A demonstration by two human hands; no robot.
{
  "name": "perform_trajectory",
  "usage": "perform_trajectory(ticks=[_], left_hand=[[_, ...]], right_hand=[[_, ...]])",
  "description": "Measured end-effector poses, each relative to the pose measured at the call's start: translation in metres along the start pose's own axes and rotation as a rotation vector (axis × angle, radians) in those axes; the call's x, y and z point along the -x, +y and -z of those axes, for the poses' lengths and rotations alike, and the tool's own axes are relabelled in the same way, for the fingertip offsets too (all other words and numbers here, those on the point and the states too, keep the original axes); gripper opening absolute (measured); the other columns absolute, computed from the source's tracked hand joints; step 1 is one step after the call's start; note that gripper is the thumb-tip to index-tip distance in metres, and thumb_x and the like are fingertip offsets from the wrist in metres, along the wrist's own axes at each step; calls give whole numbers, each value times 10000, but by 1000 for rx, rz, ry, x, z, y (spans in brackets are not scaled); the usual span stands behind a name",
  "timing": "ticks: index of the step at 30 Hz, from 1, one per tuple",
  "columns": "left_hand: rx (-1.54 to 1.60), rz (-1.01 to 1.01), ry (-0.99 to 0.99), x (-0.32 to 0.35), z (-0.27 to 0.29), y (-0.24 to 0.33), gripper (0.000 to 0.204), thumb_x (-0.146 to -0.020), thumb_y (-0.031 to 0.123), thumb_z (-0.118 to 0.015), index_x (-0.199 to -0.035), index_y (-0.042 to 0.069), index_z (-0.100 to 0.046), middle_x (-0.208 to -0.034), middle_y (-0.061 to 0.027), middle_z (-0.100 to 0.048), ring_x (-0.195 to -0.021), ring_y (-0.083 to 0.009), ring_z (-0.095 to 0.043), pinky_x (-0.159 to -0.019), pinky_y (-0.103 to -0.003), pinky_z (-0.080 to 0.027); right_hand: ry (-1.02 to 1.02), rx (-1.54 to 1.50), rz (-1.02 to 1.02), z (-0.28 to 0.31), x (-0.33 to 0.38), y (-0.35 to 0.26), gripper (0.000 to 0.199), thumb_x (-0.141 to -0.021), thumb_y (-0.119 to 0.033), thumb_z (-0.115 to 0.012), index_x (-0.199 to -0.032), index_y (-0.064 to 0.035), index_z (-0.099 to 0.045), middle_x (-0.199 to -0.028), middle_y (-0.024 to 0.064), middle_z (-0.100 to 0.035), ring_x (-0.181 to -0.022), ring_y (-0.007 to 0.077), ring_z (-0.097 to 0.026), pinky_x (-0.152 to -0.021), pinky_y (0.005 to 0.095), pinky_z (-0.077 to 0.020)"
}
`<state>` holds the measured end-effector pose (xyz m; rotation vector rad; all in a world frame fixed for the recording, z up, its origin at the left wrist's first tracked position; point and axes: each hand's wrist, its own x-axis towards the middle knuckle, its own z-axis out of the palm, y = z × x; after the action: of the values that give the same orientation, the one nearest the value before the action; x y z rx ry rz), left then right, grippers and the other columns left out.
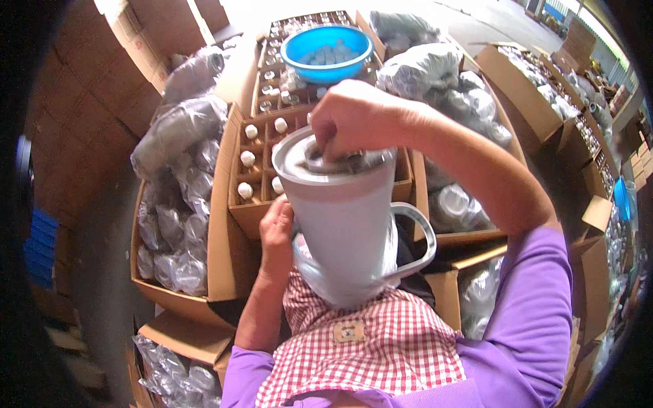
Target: The person repeatedly picks up stacks of light-blue cylindrical containers, places them into clear plastic bags, and puts the bags into a cardboard box. The person also handles small white bottle caps from a blue basin and places them into the containers.
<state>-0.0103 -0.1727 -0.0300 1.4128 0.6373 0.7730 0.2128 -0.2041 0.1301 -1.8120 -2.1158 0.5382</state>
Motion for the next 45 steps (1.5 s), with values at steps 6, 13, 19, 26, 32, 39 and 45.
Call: perform_trajectory(ticks=[6, 13, 19, 26, 32, 39, 45], left_hand=[[-503, -498, -352, 21, 43, -19, 630, -649, 593, -781, -1108, 169, -696, -1530, -145, -333, -1463, -327, -175, -1155, -515, -200], [-632, -823, 71, 7, 40, -13, 126, -757, 53, -682, -750, -8, -572, -1195, -211, -623, -1137, -363, -582, -992, -471, -453], [-588, -1040, 431, -39, 24, 89, 133, -916, 26, -566, -804, 21, -495, -902, -122, -647, -810, -167, -574, -752, -284, -468], [-465, -6, -139, -94, 137, 40, 117, -861, 84, -628, -793, 2, -580, -744, 1, -585, -673, -91, -524, -594, -271, -460], [83, 399, 455, 0, 213, -134, 295, -896, 164, -576, -1110, -28, -638, -970, -113, -679, -798, -248, -650, -720, -356, -537], [-242, 354, 142, 31, 108, -125, 311, -885, 166, -589, -1122, -30, -630, -973, -121, -676, -821, -252, -649, -732, -358, -531], [-511, 228, -98, 37, 74, -101, 326, -875, 168, -600, -1132, -32, -623, -977, -129, -674, -840, -256, -649, -743, -360, -526]], right_hand=[[230, -562, -7, -20, 38, 76, 359, -918, -419, -589, -912, -87, -725, -806, 17, -674, -720, 82, -600, -649, 245, -465], [542, -761, 56, -64, 21, 60, 342, -931, -374, -594, -795, -66, -648, -673, -25, -570, -632, 45, -530, -563, 236, -421], [504, -661, 236, -81, -21, -5, 304, -879, -296, -669, -775, -11, -666, -689, 54, -607, -637, 129, -547, -599, 314, -447], [779, -783, -13, -109, 41, 45, 194, -866, -204, -665, -835, -13, -644, -747, 80, -645, -690, 150, -614, -631, 296, -483], [-26, -1059, -729, -231, 218, 101, 208, -695, -64, -710, -891, 3, -727, -794, 76, -715, -701, 148, -669, -655, 304, -542], [221, -1592, -736, -295, 154, 66, 365, -780, -85, -679, -1129, 4, -619, -1052, 137, -665, -956, 238, -637, -822, 370, -527], [425, -1901, -796, -284, 134, 87, 360, -820, -174, -701, -1123, -15, -587, -1061, 140, -649, -961, 282, -648, -834, 413, -543]])
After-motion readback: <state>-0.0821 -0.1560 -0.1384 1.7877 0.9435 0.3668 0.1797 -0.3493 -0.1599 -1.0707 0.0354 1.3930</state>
